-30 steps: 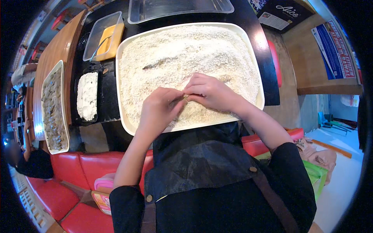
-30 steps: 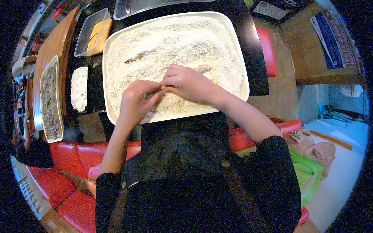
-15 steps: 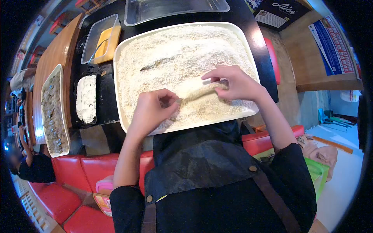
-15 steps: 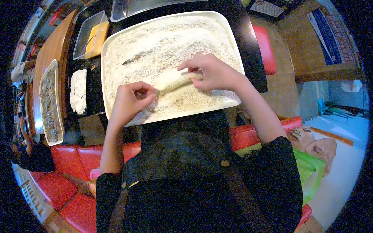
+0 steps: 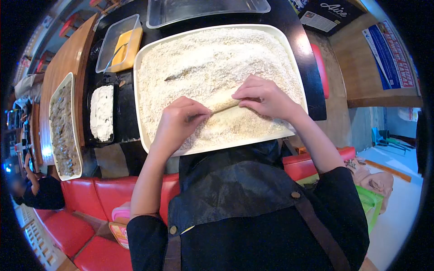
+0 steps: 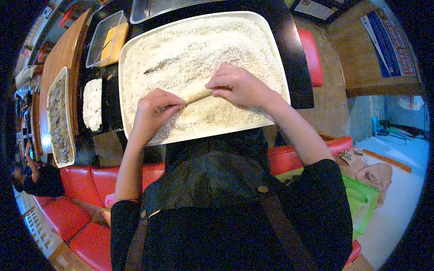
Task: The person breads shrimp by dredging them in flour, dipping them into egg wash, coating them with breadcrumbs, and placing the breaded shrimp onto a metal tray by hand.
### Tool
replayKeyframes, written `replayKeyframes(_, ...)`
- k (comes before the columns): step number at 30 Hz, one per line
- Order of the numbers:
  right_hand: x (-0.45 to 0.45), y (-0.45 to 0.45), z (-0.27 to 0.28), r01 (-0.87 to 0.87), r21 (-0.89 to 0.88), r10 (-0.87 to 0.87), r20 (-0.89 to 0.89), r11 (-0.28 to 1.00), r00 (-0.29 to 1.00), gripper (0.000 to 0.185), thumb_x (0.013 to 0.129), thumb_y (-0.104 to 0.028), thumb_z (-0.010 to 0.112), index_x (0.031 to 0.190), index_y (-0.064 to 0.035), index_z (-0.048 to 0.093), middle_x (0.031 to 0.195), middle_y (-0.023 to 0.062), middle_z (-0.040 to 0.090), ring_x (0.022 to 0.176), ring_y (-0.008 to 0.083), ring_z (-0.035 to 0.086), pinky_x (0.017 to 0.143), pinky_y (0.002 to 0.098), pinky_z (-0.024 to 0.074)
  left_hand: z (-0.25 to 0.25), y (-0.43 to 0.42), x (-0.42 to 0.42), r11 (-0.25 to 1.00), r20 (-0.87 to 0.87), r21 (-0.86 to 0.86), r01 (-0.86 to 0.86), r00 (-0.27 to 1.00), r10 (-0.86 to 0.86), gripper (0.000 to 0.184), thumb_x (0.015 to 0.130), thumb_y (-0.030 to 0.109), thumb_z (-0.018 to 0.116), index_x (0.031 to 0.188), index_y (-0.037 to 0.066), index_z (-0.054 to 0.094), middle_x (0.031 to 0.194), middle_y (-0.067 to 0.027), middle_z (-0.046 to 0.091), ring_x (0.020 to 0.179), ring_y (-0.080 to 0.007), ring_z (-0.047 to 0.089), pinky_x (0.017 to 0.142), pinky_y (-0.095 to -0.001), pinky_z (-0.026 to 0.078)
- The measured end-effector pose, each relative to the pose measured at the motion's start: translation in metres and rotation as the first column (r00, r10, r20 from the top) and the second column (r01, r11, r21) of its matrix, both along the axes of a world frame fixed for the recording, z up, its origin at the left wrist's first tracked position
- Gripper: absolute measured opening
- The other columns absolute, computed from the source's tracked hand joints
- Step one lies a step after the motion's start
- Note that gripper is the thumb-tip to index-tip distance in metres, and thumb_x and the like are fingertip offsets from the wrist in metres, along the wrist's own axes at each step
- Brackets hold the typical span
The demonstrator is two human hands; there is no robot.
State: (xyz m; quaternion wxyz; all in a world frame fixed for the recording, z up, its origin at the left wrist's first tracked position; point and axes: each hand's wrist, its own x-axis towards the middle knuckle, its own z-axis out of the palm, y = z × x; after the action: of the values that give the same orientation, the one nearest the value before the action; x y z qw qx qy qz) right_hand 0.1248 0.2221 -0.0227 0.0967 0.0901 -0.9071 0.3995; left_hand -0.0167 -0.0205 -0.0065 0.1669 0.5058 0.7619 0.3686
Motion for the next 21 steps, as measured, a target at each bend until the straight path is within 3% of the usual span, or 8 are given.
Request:
replayKeyframes(3,0.0,-0.005,0.003,0.037,0.074,-0.031,-0.078,0.997,0.996,0.031,0.076,-0.002,0.075,0.107,-0.0069,0.071,0.095,0.0086,0.068,0.092,0.0257,0.063,0.08,0.0345,0.0521,0.002,0.002,0.001,1.0,-0.06,0.019,0.006,0.998,-0.005,0.018,0.074,0.006,0.079,0.092,0.005,0.075,0.089,-0.0093,0.07,0.085,-0.025,0.066,0.08,-0.0329,0.053)
replayKeyframes(6,0.001,-0.011,0.009,0.058,0.11,-0.055,-0.031,0.992,0.998,0.032,0.077,-0.004,0.074,0.108,-0.0064,0.07,0.096,0.0092,0.067,0.092,0.0257,0.062,0.08,0.0349,0.0519,0.015,0.007,0.007,0.997,-0.088,-0.003,-0.076,0.993,0.075,0.015,0.075,0.007,0.078,0.09,0.005,0.075,0.087,-0.0096,0.07,0.082,-0.024,0.066,0.077,-0.0328,0.053)
replayKeyframes(9,0.002,-0.015,0.029,0.085,-0.126,-0.042,0.306,0.988,0.951,0.034,0.075,-0.007,0.075,0.109,-0.0057,0.069,0.097,0.0102,0.066,0.094,0.025,0.062,0.081,0.0347,0.0509,0.024,0.005,0.008,0.979,0.217,-0.196,-0.051,0.972,0.094,0.012,0.076,0.008,0.076,0.086,0.004,0.073,0.083,-0.0124,0.068,0.078,-0.0276,0.067,0.072,-0.0354,0.053)
replayKeyframes(12,-0.002,-0.008,0.016,-0.029,0.065,0.02,0.137,0.997,0.99,0.038,0.073,-0.01,0.077,0.109,-0.0054,0.068,0.097,0.0106,0.065,0.094,0.0252,0.062,0.081,0.0351,0.0505,0.025,0.002,0.001,0.972,0.187,-0.234,-0.013,0.981,0.058,0.014,0.077,0.009,0.075,0.089,0.003,0.072,0.085,-0.0148,0.069,0.078,-0.0277,0.068,0.073,-0.0351,0.053)
replayKeyframes(15,-0.009,-0.017,0.011,-0.024,0.043,0.027,-0.09,0.999,0.996,0.036,0.073,-0.011,0.079,0.106,-0.0044,0.069,0.095,0.0113,0.065,0.093,0.0263,0.062,0.08,0.0363,0.0505,0.017,-0.002,-0.002,0.973,0.044,-0.208,-0.104,0.992,0.115,0.02,0.078,0.008,0.077,0.097,0.002,0.074,0.09,-0.0149,0.071,0.081,-0.0215,0.07,0.077,-0.0293,0.054)
replayKeyframes(18,-0.014,-0.036,0.009,0.007,0.008,-0.007,-0.087,1.0,0.996,0.034,0.073,-0.012,0.08,0.104,-0.004,0.069,0.093,0.0116,0.065,0.092,0.0282,0.062,0.079,0.0377,0.0504,0.009,-0.005,0.008,0.989,0.01,-0.047,-0.137,0.99,0.138,0.021,0.077,0.008,0.078,0.098,0.003,0.075,0.09,-0.0147,0.071,0.078,-0.0208,0.069,0.074,-0.0291,0.054)
replayKeyframes(21,-0.018,-0.052,0.005,0.044,-0.042,-0.046,-0.039,0.998,0.998,0.023,0.075,-0.01,0.077,0.096,-0.0032,0.07,0.085,0.0106,0.064,0.086,0.0278,0.062,0.076,0.0367,0.0505,0.0,-0.003,0.023,0.951,0.192,-0.068,-0.301,0.932,0.308,0.021,0.077,0.005,0.078,0.098,0.005,0.076,0.089,-0.0134,0.072,0.078,-0.0195,0.069,0.071,-0.0298,0.054)
